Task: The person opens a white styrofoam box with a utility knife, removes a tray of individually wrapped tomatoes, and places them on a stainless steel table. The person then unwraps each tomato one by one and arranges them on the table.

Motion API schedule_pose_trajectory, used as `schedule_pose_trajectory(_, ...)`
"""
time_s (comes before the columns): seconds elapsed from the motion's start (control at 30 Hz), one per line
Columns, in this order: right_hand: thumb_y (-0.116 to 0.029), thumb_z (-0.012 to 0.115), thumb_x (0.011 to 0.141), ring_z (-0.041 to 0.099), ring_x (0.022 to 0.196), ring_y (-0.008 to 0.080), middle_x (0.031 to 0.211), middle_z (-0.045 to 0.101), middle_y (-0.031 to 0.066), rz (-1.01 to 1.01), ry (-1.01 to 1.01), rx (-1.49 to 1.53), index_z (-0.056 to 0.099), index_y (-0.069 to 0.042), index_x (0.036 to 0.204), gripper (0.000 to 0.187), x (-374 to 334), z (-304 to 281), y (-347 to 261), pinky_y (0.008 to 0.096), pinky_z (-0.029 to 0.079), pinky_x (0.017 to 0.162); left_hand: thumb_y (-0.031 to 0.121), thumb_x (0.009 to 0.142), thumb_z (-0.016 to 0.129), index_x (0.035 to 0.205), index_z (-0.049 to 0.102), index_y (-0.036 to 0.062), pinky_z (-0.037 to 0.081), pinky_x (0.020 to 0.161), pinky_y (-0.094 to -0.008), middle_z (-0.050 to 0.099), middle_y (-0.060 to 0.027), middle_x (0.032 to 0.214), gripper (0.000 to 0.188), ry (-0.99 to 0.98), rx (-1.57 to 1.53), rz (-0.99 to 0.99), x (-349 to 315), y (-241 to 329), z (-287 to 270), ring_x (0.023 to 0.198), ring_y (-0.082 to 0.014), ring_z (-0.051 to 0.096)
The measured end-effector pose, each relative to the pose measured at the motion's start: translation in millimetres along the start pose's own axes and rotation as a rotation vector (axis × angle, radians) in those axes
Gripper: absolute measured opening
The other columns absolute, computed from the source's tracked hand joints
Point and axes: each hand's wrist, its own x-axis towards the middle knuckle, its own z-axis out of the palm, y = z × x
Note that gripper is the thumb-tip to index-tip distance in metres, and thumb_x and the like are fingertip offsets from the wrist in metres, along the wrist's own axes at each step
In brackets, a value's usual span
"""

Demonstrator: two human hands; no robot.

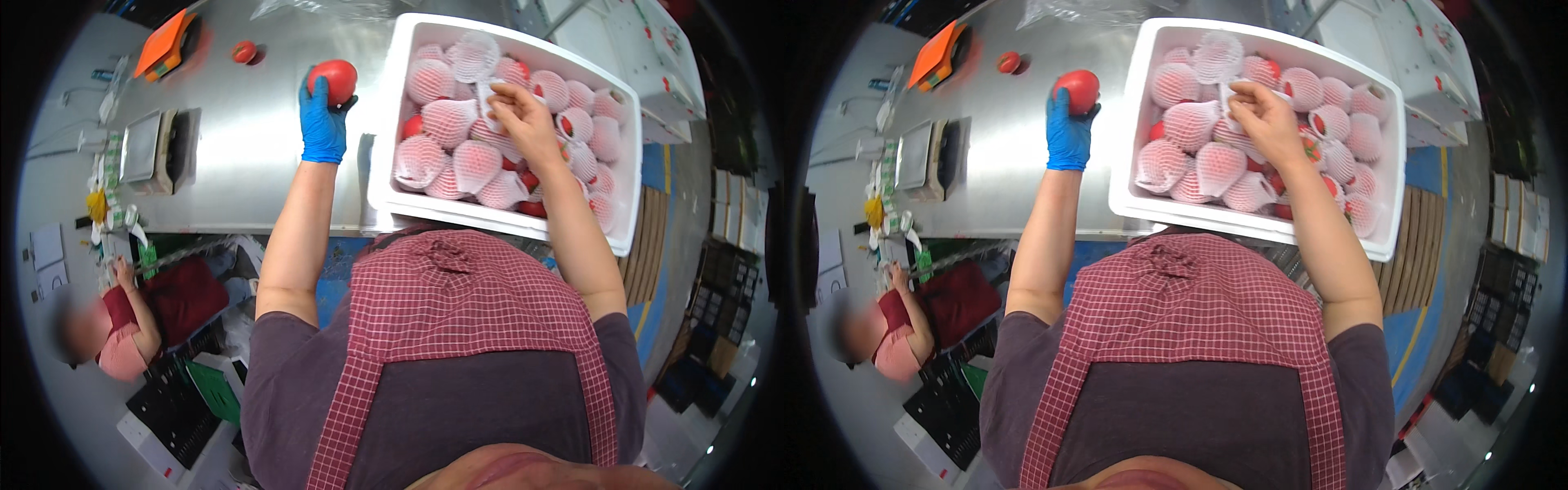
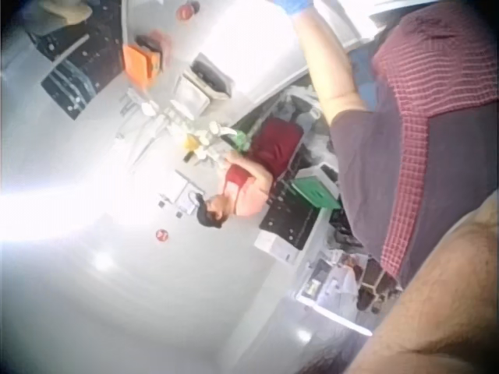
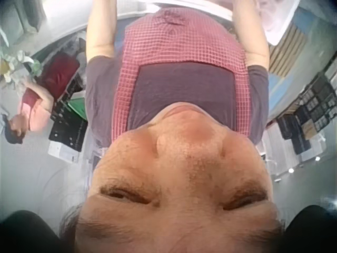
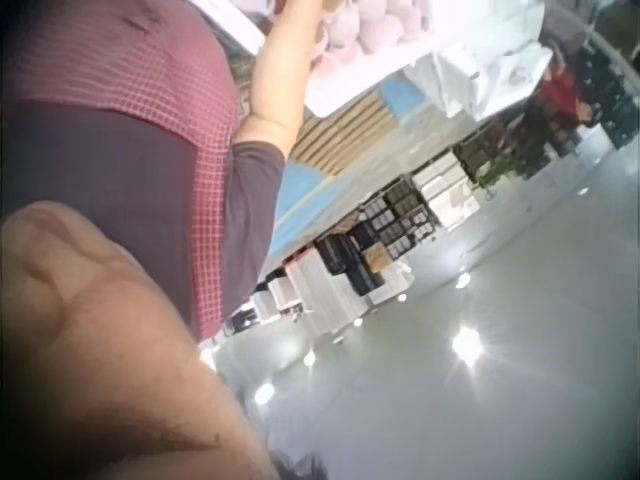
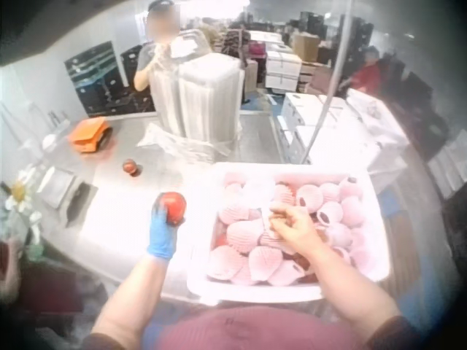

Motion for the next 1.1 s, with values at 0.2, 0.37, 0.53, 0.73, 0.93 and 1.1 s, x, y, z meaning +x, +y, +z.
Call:
schedule_pose_trajectory(0.2,-0.014,0.064,0.082,0.059,0.070,0.0135,0.100,0.063,0.0094,-0.174,-0.074,-0.535,0.061,-0.001,0.111,0.032,9.1,19.7,-17.6,0.0271,0.049,0.066,0.004,0.078,0.066,0.136,0.033,0.0145,0.053,0.085,-0.0414,0.043,-0.0131,0.128,0.067,0.065,0.040,-0.063,-13.7,-20.4,-70.1,0.110,-0.0306,0.053)
schedule_pose_trajectory(0.37,-0.019,0.066,0.079,0.060,0.084,0.0279,0.105,0.060,0.0147,-0.211,-0.137,-0.825,0.059,-0.003,0.115,0.040,41.5,52.1,-27.8,0.0375,0.048,0.077,-0.007,0.073,0.064,0.139,0.029,0.0148,0.054,0.085,-0.0414,0.040,-0.0152,0.130,0.078,0.031,0.127,-0.022,-20.2,-22.0,-88.3,0.113,-0.0312,0.052)
schedule_pose_trajectory(0.53,-0.028,0.071,0.073,0.055,0.107,0.0318,0.117,0.056,0.0160,-0.211,-0.126,-0.956,0.057,-0.006,0.120,0.053,64.5,64.9,-2.9,0.0394,0.045,0.091,0.002,0.078,0.063,0.139,0.030,0.0123,0.054,0.087,-0.0425,0.042,-0.0178,0.129,0.070,-0.012,-0.109,-0.157,-12.2,-30.9,-113.0,0.109,-0.0339,0.055)
schedule_pose_trajectory(0.73,-0.035,0.074,0.069,0.053,0.113,0.0349,0.121,0.054,0.0213,-0.123,-0.223,-0.982,0.052,-0.007,0.127,0.069,73.3,67.7,-6.5,0.0408,0.042,0.097,0.024,0.090,0.055,0.132,0.034,0.0016,0.048,0.093,-0.0506,0.041,-0.0237,0.130,0.052,0.131,-0.508,-0.369,-17.5,-28.7,-113.0,0.112,-0.0400,0.051)
schedule_pose_trajectory(0.93,-0.041,0.075,0.065,0.051,0.117,0.0355,0.126,0.052,0.0250,-0.067,-0.257,-1.048,0.047,0.000,0.129,0.081,81.1,67.6,-0.1,0.0410,0.041,0.099,0.032,0.095,0.045,0.133,0.030,-0.0002,0.046,0.095,-0.0540,0.036,-0.0268,0.132,0.052,0.200,-0.662,-0.437,-7.1,-42.5,-116.1,0.116,-0.0436,0.046)
schedule_pose_trajectory(1.1,-0.044,0.073,0.064,0.052,0.116,0.0360,0.126,0.052,0.0246,0.001,-0.236,-1.150,0.046,-0.001,0.131,0.084,82.5,78.4,0.3,0.0414,0.042,0.097,0.030,0.095,0.048,0.131,0.029,-0.0015,0.044,0.097,-0.0560,0.032,-0.0281,0.135,0.052,0.287,-0.643,-0.422,-5.7,-45.5,-111.2,0.118,-0.0445,0.043)
